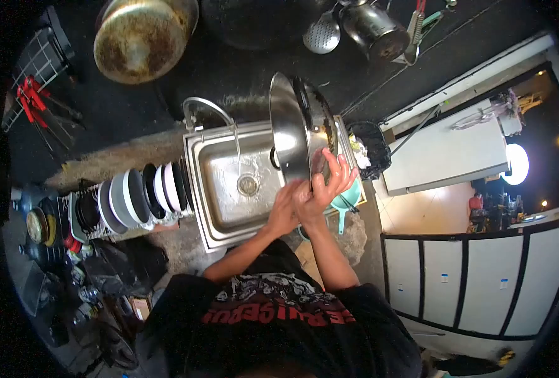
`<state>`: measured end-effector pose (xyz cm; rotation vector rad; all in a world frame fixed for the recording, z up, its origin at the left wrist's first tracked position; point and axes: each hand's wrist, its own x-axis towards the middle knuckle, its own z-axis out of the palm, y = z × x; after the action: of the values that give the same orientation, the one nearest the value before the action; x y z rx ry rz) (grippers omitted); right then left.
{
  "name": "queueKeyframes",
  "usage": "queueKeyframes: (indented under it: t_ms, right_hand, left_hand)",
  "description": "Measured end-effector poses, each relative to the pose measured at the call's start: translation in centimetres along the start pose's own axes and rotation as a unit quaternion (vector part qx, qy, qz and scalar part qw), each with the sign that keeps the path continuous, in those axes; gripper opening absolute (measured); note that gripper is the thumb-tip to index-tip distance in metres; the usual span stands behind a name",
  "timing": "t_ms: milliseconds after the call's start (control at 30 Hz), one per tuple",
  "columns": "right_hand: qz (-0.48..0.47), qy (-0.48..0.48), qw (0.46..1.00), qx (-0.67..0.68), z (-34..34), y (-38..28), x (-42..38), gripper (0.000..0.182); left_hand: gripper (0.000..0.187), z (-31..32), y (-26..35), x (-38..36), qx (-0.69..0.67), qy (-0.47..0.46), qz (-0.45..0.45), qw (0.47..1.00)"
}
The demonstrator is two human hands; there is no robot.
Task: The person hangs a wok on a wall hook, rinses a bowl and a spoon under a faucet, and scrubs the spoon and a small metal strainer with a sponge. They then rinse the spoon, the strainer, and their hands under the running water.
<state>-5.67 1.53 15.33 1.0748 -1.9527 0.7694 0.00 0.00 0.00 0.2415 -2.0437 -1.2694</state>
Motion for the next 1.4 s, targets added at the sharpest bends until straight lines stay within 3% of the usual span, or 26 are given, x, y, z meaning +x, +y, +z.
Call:
queueKeyframes:
  t_ms: [100, 200, 267, 467, 633, 700, 767, 867, 900, 967, 1000, 1100, 1200, 1300, 1333, 1400]
  right_hand:
    - [0.037, 0.034, 0.998, 0.030, 0.1, -1.5, 0.4, 0.016]
    - [0.068, 0.026, 0.996, 0.044, -0.8, -1.6, 1.1, 0.017]
    - [0.086, 0.032, 0.993, 0.075, -1.2, -2.1, 1.8, 0.019]
    - [0.142, 0.032, 0.978, 0.150, -2.5, -4.1, 4.9, 0.018]
    - [0.149, 0.003, 0.966, 0.210, -3.5, -5.3, 7.5, 0.018]
    - [0.137, -0.009, 0.967, 0.215, -3.7, -5.2, 8.1, 0.016]
    - [0.111, -0.073, 0.979, 0.152, -4.4, -5.5, 9.0, 0.017]
    - [0.077, -0.095, 0.987, 0.103, -5.5, -5.6, 10.1, 0.022]
    - [0.062, -0.094, 0.990, 0.087, -5.8, -5.5, 10.2, 0.026]
    - [0.047, -0.107, 0.988, 0.103, -6.7, -4.6, 9.9, 0.035]
    - [0.048, -0.082, 0.986, 0.136, -6.9, -3.7, 9.4, 0.036]
    - [0.079, 0.052, 0.973, 0.210, -7.1, 0.6, 6.6, 0.035]
    - [0.236, 0.116, 0.929, 0.260, -6.5, 5.8, 2.2, 0.041]
    - [0.369, 0.013, 0.833, 0.411, -4.5, 10.5, -1.7, 0.053]
    - [0.370, 0.016, 0.833, 0.411, -4.3, 10.9, -1.7, 0.053]
    - [0.424, -0.079, 0.664, 0.610, -4.2, 10.0, -0.3, 0.066]
  left_hand:
    - [0.038, -0.6, -0.5, -0.3, -0.009, 0.014, 0.068, 0.998]
    - [0.033, 0.0, 0.1, -0.4, -0.047, 0.039, 0.077, 0.995]
    - [0.021, -1.0, 1.2, 0.0, -0.079, 0.059, 0.074, 0.992]
    - [0.004, -3.5, 4.8, 0.6, -0.054, 0.134, 0.083, 0.986]
    - [0.017, -5.5, 7.9, 1.8, -0.037, 0.216, 0.126, 0.967]
    - [0.023, -6.2, 8.2, 1.8, -0.045, 0.219, 0.093, 0.970]
    - [0.029, -6.8, 8.6, 2.3, -0.036, 0.250, 0.106, 0.962]
    - [0.044, -7.7, 9.1, 2.5, -0.067, 0.263, -0.042, 0.962]
    - [0.044, -8.2, 9.9, 3.1, -0.059, 0.266, -0.041, 0.961]
    - [0.049, -9.0, 12.1, 4.6, -0.162, 0.299, -0.133, 0.931]
    - [0.053, -8.9, 12.1, 4.9, -0.249, 0.296, -0.167, 0.907]
    - [0.052, -9.4, 12.9, 5.5, -0.251, 0.311, -0.171, 0.901]
    - [0.055, -10.2, 12.9, 6.5, -0.242, 0.322, -0.131, 0.906]
    - [0.055, -12.7, 15.5, 8.2, -0.228, 0.345, -0.103, 0.905]
    - [0.052, -13.3, 14.6, 8.9, -0.237, 0.359, -0.083, 0.899]
    - [0.046, -14.3, 12.7, 10.6, -0.283, 0.382, -0.059, 0.878]
